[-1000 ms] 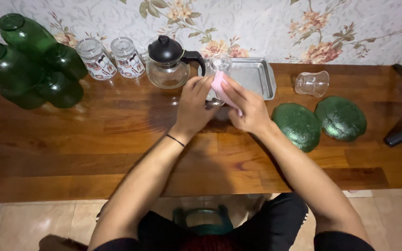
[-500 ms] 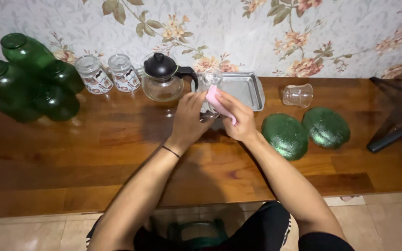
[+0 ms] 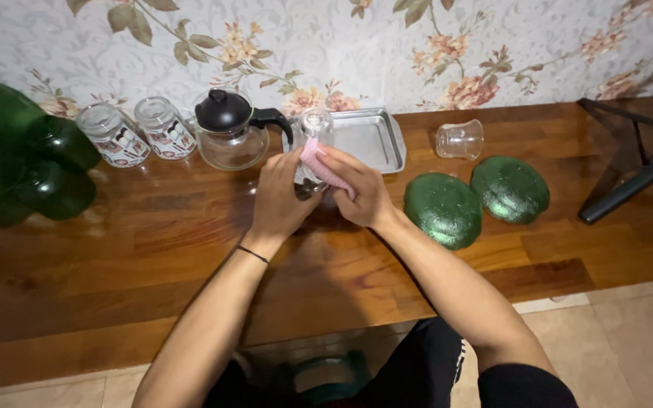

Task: The person wipes several green glass bottles and clear glass mugs with a pink cloth on a wooden table. They handle each item individually, wiping the exterior surfaces and then placing them aside.

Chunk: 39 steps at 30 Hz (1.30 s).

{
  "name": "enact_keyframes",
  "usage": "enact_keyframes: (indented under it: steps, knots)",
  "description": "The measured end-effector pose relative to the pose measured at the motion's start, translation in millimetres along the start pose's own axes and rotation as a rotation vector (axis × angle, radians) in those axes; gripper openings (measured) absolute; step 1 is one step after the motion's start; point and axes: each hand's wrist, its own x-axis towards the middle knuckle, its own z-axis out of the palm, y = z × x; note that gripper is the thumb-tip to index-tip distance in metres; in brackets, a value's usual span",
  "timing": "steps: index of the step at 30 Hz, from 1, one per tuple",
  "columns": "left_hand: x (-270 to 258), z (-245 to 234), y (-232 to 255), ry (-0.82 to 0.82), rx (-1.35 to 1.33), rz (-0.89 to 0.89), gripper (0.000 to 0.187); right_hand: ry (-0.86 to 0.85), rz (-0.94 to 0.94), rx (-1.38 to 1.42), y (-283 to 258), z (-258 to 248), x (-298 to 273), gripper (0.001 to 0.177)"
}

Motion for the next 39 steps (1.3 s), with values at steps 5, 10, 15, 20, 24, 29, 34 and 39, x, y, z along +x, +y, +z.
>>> enact_keyframes:
  steps: [5, 10, 15, 20, 24, 29, 34, 39]
  knots:
    - [-0.8, -1.3, 2.5, -0.004, -0.032, -0.016, 0.078, -0.007, -0.007, 0.015, -0.6, -2.0, 1.5, 0.065]
    - [1.1, -2.9, 5.8, 0.005, -0.051, -0.005, 0.076, -0.011, -0.006, 0.022, -1.8, -2.9, 2.4, 0.067]
    - [1.5, 1.0, 3.9, -0.01, -0.037, -0.019, 0.077, -0.02, 0.013, 0.031, -1.4, -4.8, 3.0, 0.066]
    - [-1.2, 2.8, 2.7, -0.009, -0.012, -0.032, 0.078, -0.042, 0.046, 0.017, -3.7, -3.7, 3.9, 0.065]
    - [0.2, -4.0, 9.0, -0.039, -0.08, -0.078, 0.079, -0.003, 0.076, -0.038, -7.9, -5.4, 4.8, 0.061]
    - [2.0, -7.3, 17.9, -0.084, -0.191, -0.103, 0.088, 0.105, 0.128, 0.003, -7.1, -4.5, 7.2, 0.051]
    - [1.5, -6.6, 18.0, -0.096, -0.165, -0.09, 0.096, -0.048, 0.069, 0.071, -9.3, -11.4, 5.6, 0.053]
    - [2.9, -10.2, 16.0, -0.111, -0.136, -0.01, 0.096, -0.099, 0.078, 0.127, -5.3, -14.9, 5.8, 0.048]
